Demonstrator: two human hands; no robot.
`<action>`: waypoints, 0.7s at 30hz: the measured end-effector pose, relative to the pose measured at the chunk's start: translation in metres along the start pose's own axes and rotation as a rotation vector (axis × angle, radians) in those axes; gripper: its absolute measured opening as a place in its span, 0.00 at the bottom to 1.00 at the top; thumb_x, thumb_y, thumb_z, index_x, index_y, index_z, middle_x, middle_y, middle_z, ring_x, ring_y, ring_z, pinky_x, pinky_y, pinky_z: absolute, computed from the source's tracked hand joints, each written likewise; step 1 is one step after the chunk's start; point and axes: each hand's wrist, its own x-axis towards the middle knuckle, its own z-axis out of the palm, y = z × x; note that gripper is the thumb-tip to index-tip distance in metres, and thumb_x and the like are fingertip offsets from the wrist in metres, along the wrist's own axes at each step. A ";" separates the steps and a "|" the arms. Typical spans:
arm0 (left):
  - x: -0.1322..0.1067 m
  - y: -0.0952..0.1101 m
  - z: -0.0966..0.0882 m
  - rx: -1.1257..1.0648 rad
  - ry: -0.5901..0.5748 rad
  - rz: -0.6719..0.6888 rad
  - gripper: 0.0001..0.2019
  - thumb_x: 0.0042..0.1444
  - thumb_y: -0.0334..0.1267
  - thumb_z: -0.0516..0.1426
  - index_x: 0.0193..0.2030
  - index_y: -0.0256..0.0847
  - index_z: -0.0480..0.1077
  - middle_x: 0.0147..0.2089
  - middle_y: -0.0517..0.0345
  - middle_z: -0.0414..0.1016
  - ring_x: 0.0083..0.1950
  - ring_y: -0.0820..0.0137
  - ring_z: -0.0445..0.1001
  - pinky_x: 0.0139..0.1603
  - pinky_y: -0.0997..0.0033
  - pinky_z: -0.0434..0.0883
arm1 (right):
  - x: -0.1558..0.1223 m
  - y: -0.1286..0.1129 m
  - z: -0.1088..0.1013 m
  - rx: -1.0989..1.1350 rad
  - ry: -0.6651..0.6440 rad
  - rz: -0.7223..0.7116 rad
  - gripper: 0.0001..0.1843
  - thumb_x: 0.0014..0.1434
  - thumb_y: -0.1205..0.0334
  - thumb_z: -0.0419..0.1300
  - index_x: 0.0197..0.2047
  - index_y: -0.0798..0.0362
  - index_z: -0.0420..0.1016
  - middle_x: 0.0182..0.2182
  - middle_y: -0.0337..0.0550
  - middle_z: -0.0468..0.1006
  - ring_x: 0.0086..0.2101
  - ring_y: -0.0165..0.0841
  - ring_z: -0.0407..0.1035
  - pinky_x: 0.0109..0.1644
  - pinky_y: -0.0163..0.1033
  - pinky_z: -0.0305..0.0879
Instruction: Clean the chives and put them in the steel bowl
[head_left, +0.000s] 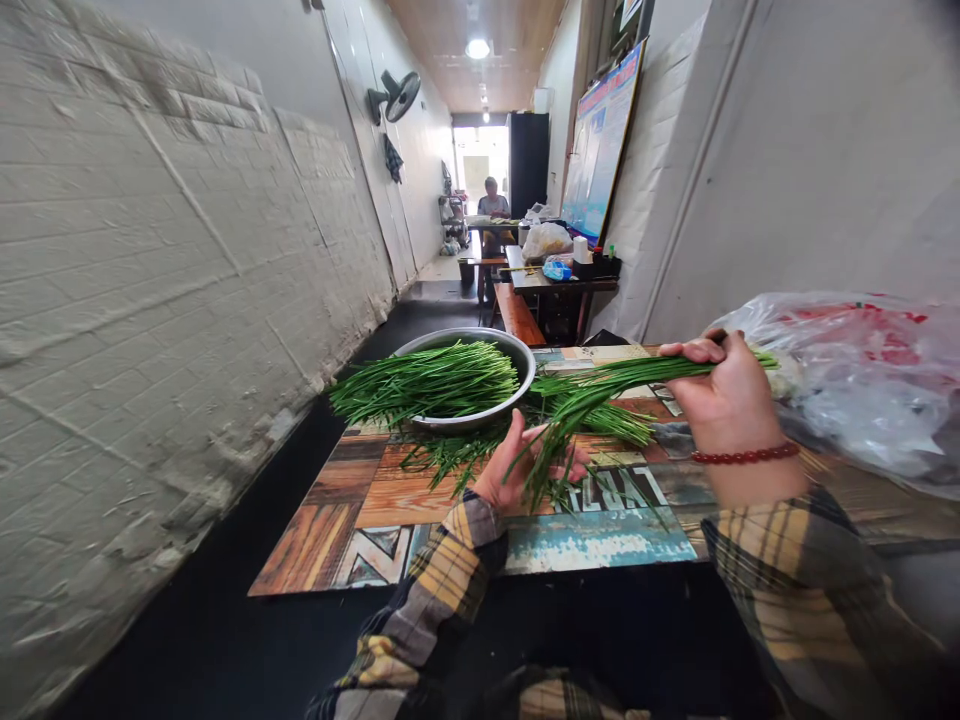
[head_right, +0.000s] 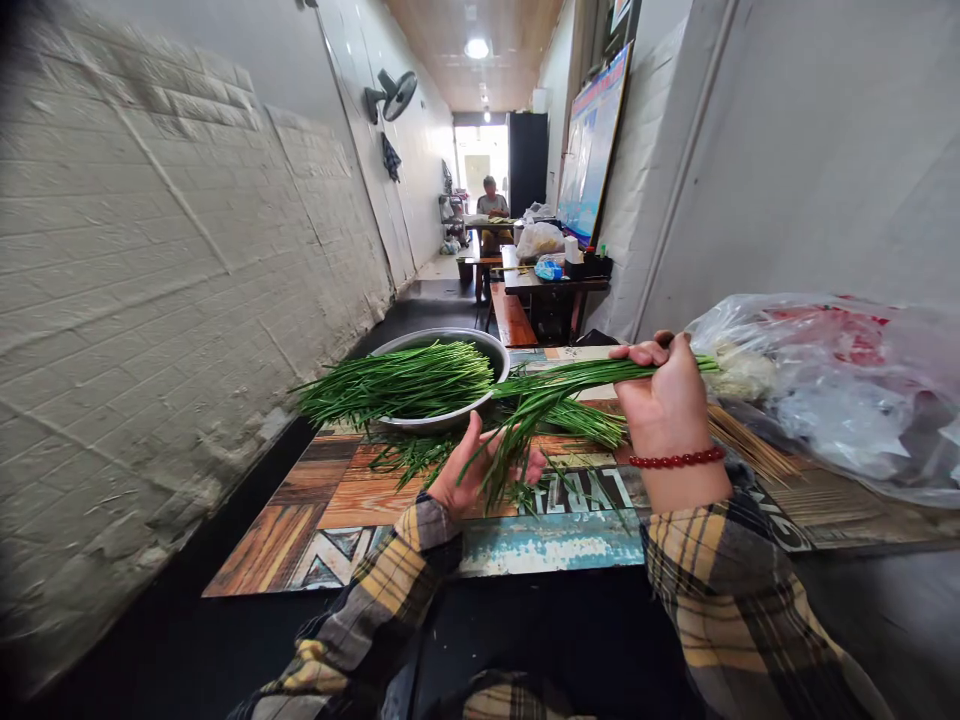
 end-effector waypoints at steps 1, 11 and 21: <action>-0.008 -0.003 0.000 -0.016 -0.025 -0.022 0.43 0.52 0.71 0.40 0.50 0.32 0.71 0.43 0.36 0.78 0.43 0.55 0.77 0.47 0.55 0.69 | 0.003 -0.001 -0.003 0.001 0.009 -0.004 0.18 0.67 0.68 0.43 0.24 0.54 0.56 0.13 0.23 0.45 0.14 0.20 0.49 0.28 0.34 0.64; -0.046 0.000 -0.008 0.245 0.138 -0.085 0.20 0.53 0.53 0.60 0.40 0.36 0.68 0.30 0.58 0.68 0.24 0.78 0.61 0.21 0.79 0.55 | 0.013 0.001 -0.014 -0.001 0.039 -0.013 0.18 0.67 0.68 0.43 0.24 0.54 0.57 0.13 0.23 0.45 0.13 0.20 0.48 0.27 0.33 0.64; -0.050 -0.009 -0.017 0.345 0.529 0.026 0.23 0.45 0.58 0.62 0.27 0.37 0.63 0.18 0.72 0.47 0.19 0.82 0.42 0.19 0.78 0.39 | 0.014 0.011 -0.016 -0.018 0.003 0.001 0.17 0.66 0.68 0.44 0.24 0.54 0.57 0.13 0.23 0.45 0.13 0.20 0.47 0.24 0.31 0.62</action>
